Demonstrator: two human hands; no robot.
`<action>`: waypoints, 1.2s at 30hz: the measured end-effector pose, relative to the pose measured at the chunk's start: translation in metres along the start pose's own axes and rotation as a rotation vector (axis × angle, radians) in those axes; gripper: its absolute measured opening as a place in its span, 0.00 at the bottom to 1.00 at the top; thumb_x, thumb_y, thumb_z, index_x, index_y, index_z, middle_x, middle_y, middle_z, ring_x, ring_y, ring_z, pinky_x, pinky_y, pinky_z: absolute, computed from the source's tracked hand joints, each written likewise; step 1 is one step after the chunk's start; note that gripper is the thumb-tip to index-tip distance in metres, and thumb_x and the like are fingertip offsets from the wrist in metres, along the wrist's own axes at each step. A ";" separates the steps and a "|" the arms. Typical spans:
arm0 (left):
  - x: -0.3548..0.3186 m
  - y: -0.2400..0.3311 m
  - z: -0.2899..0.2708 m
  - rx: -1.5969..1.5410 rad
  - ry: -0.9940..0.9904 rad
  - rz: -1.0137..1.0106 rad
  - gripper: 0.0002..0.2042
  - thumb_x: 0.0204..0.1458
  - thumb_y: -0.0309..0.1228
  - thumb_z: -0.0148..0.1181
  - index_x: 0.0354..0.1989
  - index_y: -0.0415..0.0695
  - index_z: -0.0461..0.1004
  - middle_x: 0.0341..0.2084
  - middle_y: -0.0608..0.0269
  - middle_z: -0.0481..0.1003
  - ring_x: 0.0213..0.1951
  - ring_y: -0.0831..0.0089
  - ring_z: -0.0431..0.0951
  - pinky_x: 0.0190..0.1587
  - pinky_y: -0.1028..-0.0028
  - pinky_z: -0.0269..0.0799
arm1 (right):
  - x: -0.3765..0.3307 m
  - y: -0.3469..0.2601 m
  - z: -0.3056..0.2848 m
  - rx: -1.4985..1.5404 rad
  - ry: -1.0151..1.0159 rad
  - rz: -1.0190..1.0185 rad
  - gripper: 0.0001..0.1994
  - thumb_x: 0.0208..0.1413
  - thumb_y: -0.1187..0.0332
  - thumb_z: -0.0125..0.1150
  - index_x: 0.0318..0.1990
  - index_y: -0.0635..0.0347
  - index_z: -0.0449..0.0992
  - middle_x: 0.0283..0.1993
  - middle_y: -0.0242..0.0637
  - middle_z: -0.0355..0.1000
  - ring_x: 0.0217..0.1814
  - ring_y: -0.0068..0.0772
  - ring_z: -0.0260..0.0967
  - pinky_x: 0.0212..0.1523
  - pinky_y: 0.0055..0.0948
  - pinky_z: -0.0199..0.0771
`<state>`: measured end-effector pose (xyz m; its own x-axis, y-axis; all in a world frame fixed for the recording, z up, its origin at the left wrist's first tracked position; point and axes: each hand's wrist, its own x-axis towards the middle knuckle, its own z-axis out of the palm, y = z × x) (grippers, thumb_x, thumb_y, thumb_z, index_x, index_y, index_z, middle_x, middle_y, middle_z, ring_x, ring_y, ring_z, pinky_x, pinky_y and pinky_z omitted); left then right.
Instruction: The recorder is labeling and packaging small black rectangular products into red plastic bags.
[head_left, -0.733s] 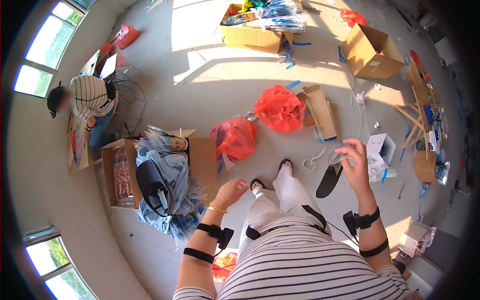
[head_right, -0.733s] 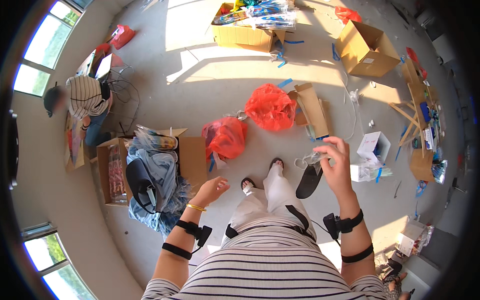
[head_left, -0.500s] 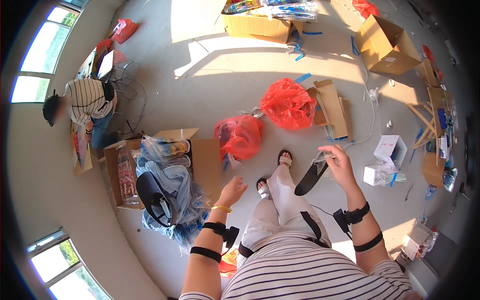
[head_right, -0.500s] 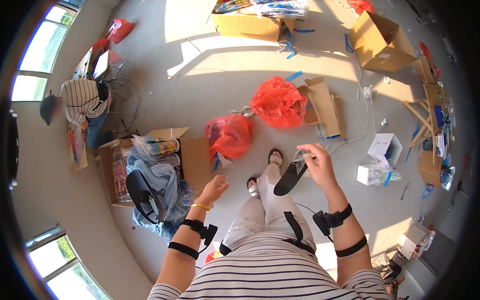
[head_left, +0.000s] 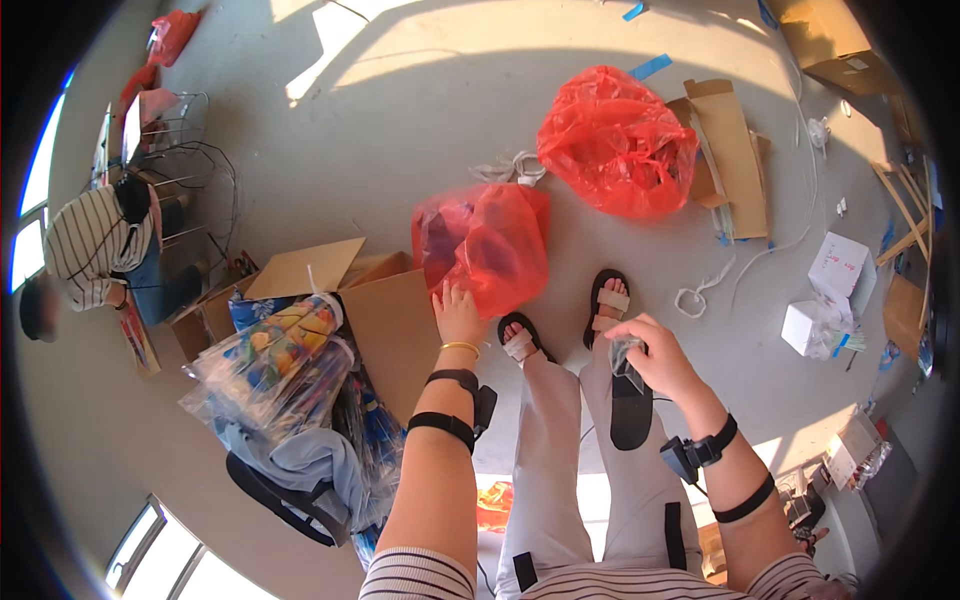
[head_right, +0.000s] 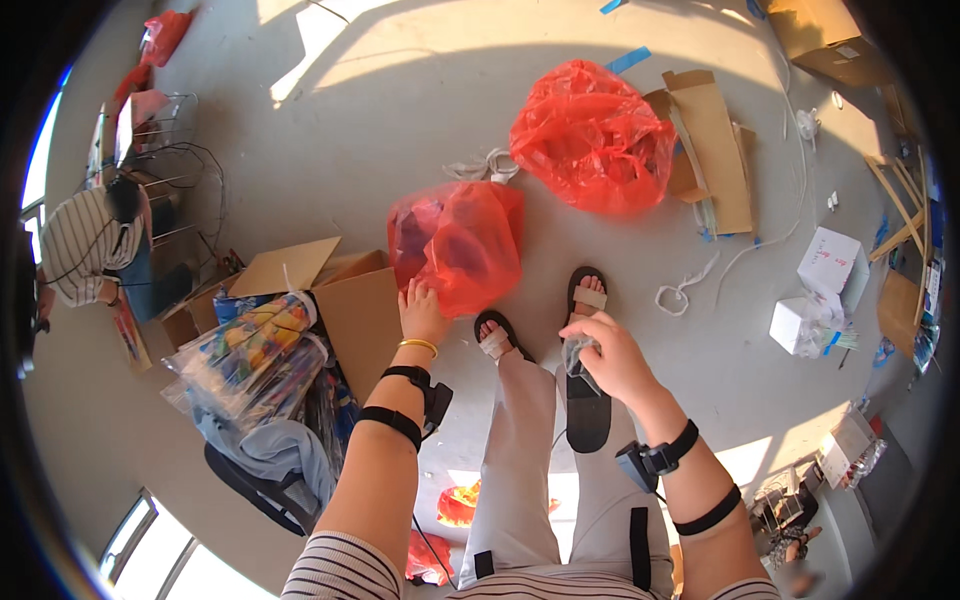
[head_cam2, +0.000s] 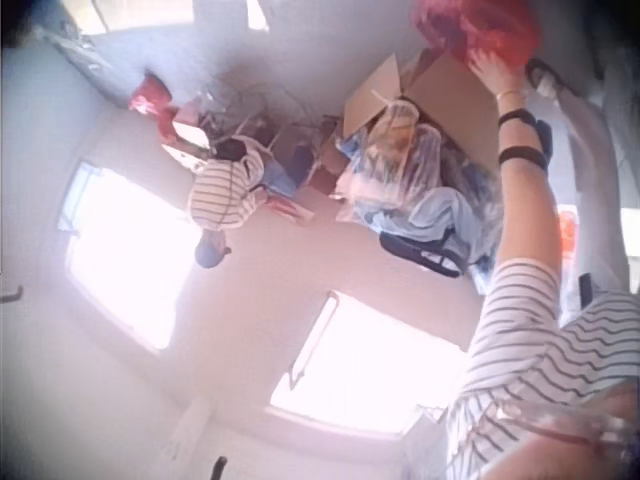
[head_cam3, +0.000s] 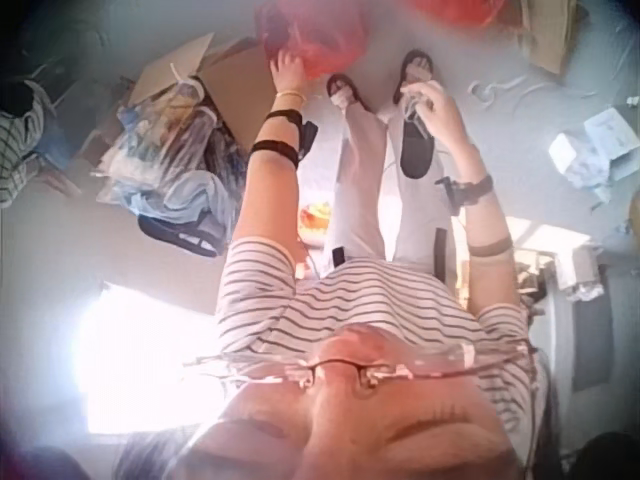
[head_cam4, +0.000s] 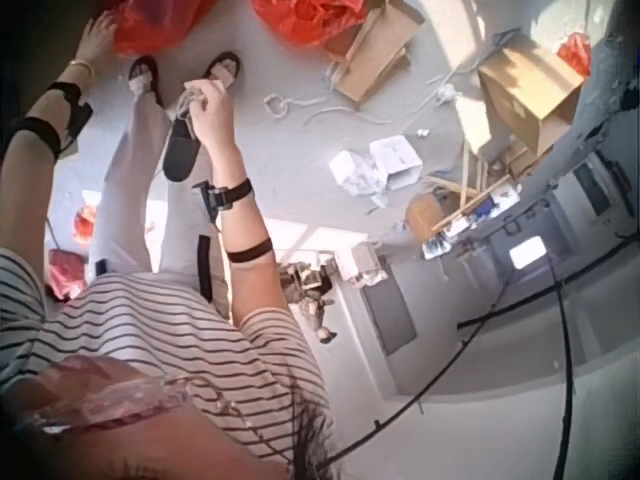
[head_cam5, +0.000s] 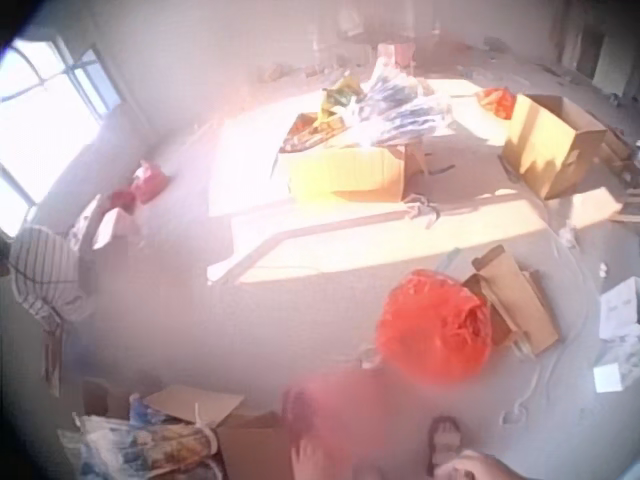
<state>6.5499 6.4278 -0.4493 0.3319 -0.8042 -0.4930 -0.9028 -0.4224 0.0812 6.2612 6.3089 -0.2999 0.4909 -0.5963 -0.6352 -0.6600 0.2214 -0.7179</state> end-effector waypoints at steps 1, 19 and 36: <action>0.006 -0.007 0.011 0.095 -0.280 0.126 0.23 0.44 0.39 0.62 0.48 0.42 0.71 0.49 0.53 0.71 0.55 0.60 0.66 0.64 0.53 0.48 | 0.019 0.012 0.009 -0.024 -0.025 -0.014 0.18 0.45 0.80 0.47 0.44 0.57 0.76 0.39 0.40 0.68 0.39 0.39 0.68 0.41 0.30 0.67; -0.073 0.075 0.109 -1.412 -0.416 0.014 0.21 0.56 0.36 0.48 0.56 0.40 0.63 0.44 0.50 0.74 0.48 0.55 0.74 0.49 0.65 0.68 | 0.215 0.026 0.159 -1.330 -0.415 0.019 0.29 0.49 0.69 0.55 0.62 0.55 0.61 0.57 0.49 0.64 0.41 0.39 0.75 0.38 0.38 0.76; 0.175 0.001 0.072 -0.765 0.454 -0.137 0.36 0.44 0.23 0.57 0.61 0.30 0.47 0.58 0.33 0.52 0.61 0.39 0.51 0.63 0.58 0.50 | 0.266 0.017 0.023 -1.016 -0.084 -0.440 0.13 0.47 0.75 0.58 0.43 0.65 0.73 0.67 0.38 0.52 0.33 0.42 0.72 0.35 0.38 0.74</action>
<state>6.5873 6.3172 -0.5979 0.6457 -0.7457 -0.1642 -0.4724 -0.5591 0.6814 6.3939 6.1715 -0.4879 0.8087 -0.4044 -0.4272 -0.5586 -0.7555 -0.3423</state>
